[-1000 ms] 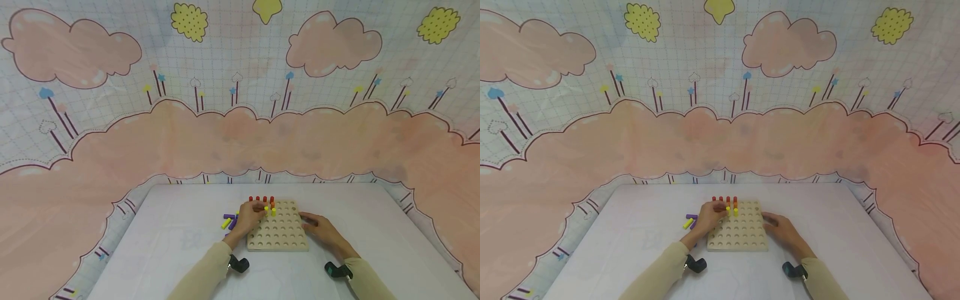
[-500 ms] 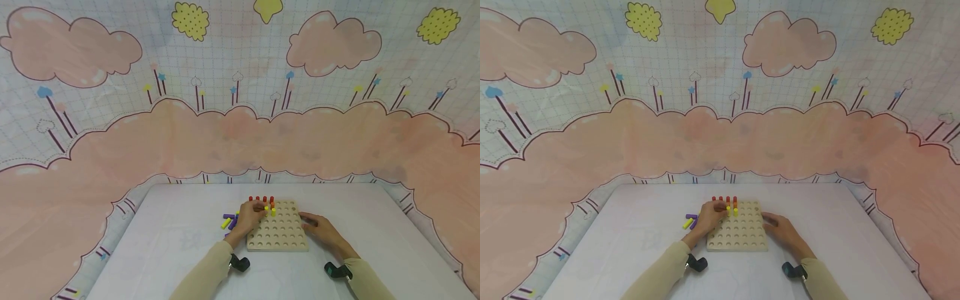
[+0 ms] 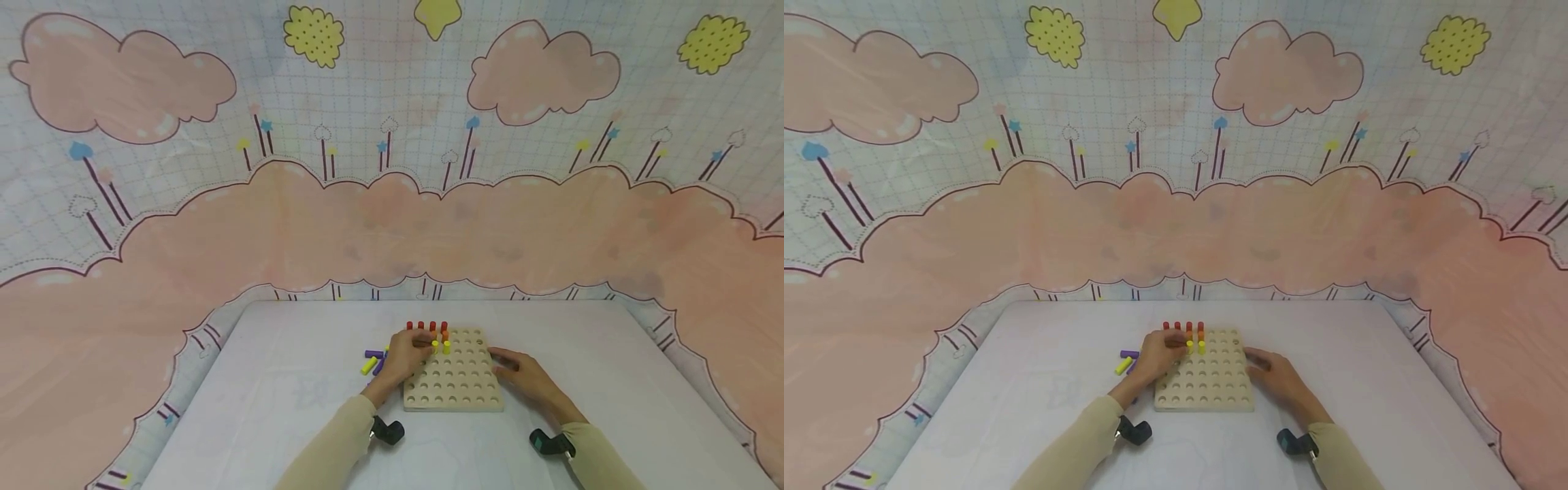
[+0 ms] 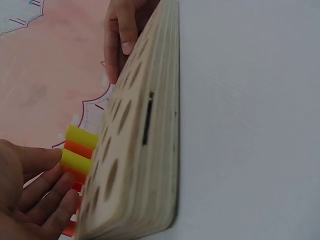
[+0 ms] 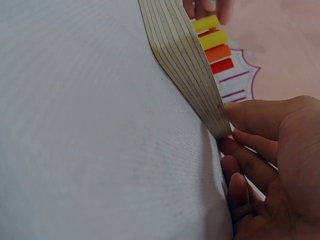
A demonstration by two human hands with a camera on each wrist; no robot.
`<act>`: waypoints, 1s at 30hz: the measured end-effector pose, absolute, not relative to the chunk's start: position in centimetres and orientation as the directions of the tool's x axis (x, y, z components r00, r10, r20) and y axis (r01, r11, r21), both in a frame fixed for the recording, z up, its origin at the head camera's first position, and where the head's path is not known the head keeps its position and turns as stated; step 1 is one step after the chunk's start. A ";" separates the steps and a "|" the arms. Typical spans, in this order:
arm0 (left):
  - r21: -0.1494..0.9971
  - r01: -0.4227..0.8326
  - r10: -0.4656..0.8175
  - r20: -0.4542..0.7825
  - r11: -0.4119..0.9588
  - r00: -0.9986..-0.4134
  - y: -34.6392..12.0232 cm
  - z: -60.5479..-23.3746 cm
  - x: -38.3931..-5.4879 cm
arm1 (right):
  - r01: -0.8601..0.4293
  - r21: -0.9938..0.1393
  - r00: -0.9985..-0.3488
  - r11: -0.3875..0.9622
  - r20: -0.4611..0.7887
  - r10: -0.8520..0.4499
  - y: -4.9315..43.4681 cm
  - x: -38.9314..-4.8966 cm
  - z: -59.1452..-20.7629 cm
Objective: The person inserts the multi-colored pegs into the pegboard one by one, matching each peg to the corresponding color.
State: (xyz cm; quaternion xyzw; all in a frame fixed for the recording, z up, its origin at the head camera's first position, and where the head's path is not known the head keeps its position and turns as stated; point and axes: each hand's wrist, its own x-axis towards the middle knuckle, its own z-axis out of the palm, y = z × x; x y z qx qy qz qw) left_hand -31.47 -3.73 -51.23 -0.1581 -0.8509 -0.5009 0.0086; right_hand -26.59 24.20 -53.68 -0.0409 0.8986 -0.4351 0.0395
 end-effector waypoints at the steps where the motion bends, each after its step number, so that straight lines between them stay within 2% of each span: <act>1: 0.849 0.281 0.263 0.175 0.448 -0.949 -3.9 -51.1 -31.4 | -0.038 -0.785 -0.994 0.618 -0.037 -0.108 24.2 -26.6 -53.7; 9: 0.826 0.371 0.274 0.273 0.425 -0.922 -6.2 -48.2 -30.2 | -0.025 -0.786 -0.993 0.618 -0.053 -0.108 24.1 -26.7 -53.3; 15: 0.822 0.382 0.265 0.290 0.423 -0.919 -8.5 -46.8 -29.2 | -0.044 -0.785 -0.992 0.618 -0.039 -0.119 24.3 -26.8 -53.3; 23: 0.825 0.360 0.225 0.288 0.435 -0.931 -11.6 -46.4 -28.4 | -0.036 -0.778 -0.993 0.628 -0.042 -0.109 24.0 -26.7 -53.2; 30: 0.809 0.318 0.176 0.265 0.494 -0.948 -13.8 -47.7 -28.9 | -0.023 -0.779 -0.994 0.627 -0.051 -0.101 23.9 -26.7 -53.0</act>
